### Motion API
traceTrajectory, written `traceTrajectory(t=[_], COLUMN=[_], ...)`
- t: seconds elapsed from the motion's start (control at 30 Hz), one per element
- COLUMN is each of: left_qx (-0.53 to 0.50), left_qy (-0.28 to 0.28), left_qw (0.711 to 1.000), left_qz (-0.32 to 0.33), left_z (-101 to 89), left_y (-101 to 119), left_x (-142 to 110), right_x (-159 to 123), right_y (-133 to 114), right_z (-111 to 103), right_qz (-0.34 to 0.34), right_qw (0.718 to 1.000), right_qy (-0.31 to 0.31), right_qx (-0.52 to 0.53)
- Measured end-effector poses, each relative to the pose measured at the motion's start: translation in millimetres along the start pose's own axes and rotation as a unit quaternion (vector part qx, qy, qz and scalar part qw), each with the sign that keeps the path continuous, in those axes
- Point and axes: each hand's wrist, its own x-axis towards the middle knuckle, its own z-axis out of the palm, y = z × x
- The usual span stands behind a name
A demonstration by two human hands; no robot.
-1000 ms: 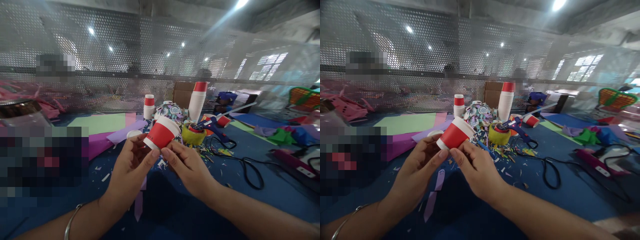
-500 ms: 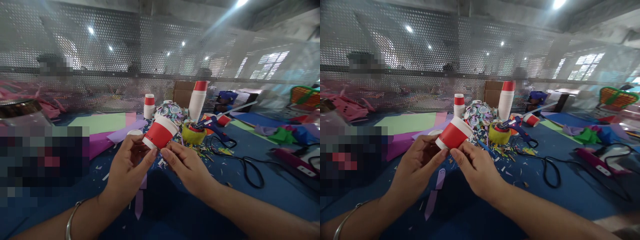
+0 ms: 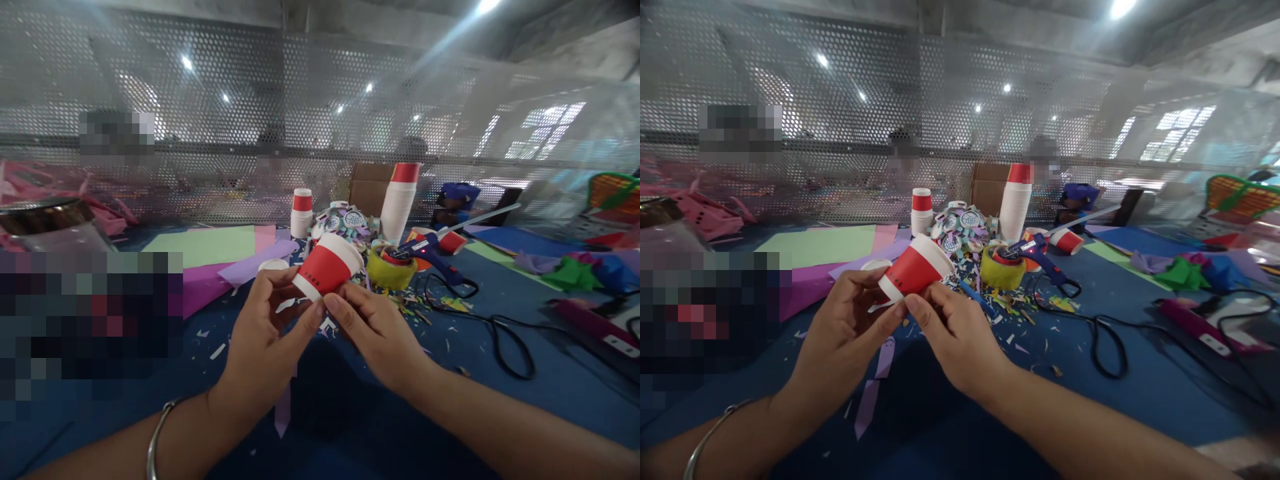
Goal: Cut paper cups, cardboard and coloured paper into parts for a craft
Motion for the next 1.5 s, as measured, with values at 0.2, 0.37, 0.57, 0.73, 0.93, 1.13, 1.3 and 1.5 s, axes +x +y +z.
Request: traceTrajectory(t=[0.2, 0.37, 0.57, 0.73, 0.93, 1.13, 1.3, 1.5], left_qx=[0.005, 0.002, 0.005, 0.029, 0.032, -0.063, -0.077, -0.058], left_qy=[0.030, 0.036, 0.002, -0.009, -0.003, 0.015, 0.020, 0.013], left_qw=[1.000, 0.999, 0.999, 0.999, 0.999, 0.996, 0.992, 0.996], left_qz=[-0.002, -0.017, -0.037, 0.010, -0.004, -0.067, -0.096, -0.064], left_z=[-1.5, -1.6, -0.1, 0.0, -1.1, 2.4, 3.6, 1.0], left_y=[1.7, 3.7, 1.7, -4.7, -1.8, 2.7, -0.2, 0.4], left_x=[5.0, 7.4, 3.2, -2.3, -2.5, -1.3, 1.6, 2.3], right_x=[-1.6, -1.0, -2.0, -3.9, -5.3, -1.3, -0.3, -1.7], right_y=[-1.1, -0.2, 0.5, 0.1, -0.8, -1.6, 1.1, 0.3], right_z=[-0.3, -0.3, -0.7, 0.8, 0.4, -1.8, -1.7, -1.5], right_qz=[0.033, 0.041, 0.049, 0.043, 0.042, 0.034, 0.046, 0.050], right_qw=[0.999, 0.999, 0.998, 0.998, 0.998, 0.999, 0.998, 0.998], right_qy=[-0.018, -0.023, -0.026, -0.021, -0.032, -0.025, -0.031, -0.029], right_qx=[0.005, 0.005, 0.022, 0.027, 0.025, 0.033, 0.026, 0.032])
